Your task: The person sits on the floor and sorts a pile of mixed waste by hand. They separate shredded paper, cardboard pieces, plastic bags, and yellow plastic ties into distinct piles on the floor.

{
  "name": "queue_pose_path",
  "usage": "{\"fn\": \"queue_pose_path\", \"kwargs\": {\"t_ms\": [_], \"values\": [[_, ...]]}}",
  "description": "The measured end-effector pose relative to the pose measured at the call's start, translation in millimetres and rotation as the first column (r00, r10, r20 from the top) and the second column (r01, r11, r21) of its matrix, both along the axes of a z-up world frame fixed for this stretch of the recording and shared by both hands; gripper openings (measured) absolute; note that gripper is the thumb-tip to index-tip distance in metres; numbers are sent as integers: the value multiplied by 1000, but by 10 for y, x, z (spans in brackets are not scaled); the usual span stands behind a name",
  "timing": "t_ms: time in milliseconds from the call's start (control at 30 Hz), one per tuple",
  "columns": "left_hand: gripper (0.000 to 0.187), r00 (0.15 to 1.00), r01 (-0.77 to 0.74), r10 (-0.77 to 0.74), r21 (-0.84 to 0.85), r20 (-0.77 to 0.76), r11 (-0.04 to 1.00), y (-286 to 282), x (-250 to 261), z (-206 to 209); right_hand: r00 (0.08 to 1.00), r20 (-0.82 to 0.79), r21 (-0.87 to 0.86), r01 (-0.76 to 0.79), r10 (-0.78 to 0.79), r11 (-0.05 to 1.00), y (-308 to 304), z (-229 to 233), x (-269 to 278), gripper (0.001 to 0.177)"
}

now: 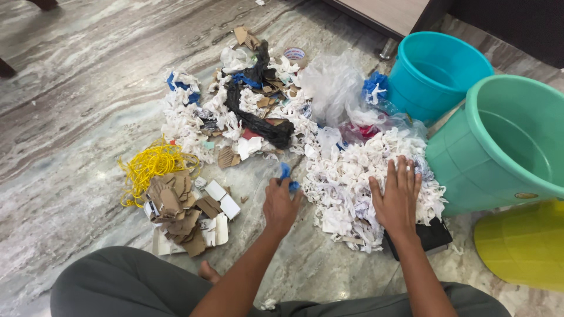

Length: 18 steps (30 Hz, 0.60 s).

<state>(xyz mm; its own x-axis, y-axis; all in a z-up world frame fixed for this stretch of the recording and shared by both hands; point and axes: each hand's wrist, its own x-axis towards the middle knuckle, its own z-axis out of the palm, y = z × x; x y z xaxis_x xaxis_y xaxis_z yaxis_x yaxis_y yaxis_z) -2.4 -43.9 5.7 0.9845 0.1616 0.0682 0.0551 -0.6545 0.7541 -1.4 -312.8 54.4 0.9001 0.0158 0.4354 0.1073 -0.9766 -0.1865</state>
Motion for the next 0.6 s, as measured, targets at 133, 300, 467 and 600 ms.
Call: {"fn": "queue_pose_path", "kwargs": {"t_ms": [133, 300, 467, 600], "values": [[24, 998, 49, -51, 41, 43, 998, 98, 58, -135, 1000, -6, -7, -6, 6, 1000, -17, 25, 6, 72], [28, 996, 67, -60, -111, 62, 992, 215, 60, -247, 999, 43, 44, -19, 17, 999, -2, 188, -30, 66], [62, 992, 79, -48, -290, 115, 954, 287, 116, -378, 986, 165, 185, -45, 14, 982, 75, 372, -193, 50], [26, 980, 2, -87, -430, -178, 903, 288, 156, -373, 964, 266, 168, -40, -6, 985, 176, 477, -318, 47]]}}
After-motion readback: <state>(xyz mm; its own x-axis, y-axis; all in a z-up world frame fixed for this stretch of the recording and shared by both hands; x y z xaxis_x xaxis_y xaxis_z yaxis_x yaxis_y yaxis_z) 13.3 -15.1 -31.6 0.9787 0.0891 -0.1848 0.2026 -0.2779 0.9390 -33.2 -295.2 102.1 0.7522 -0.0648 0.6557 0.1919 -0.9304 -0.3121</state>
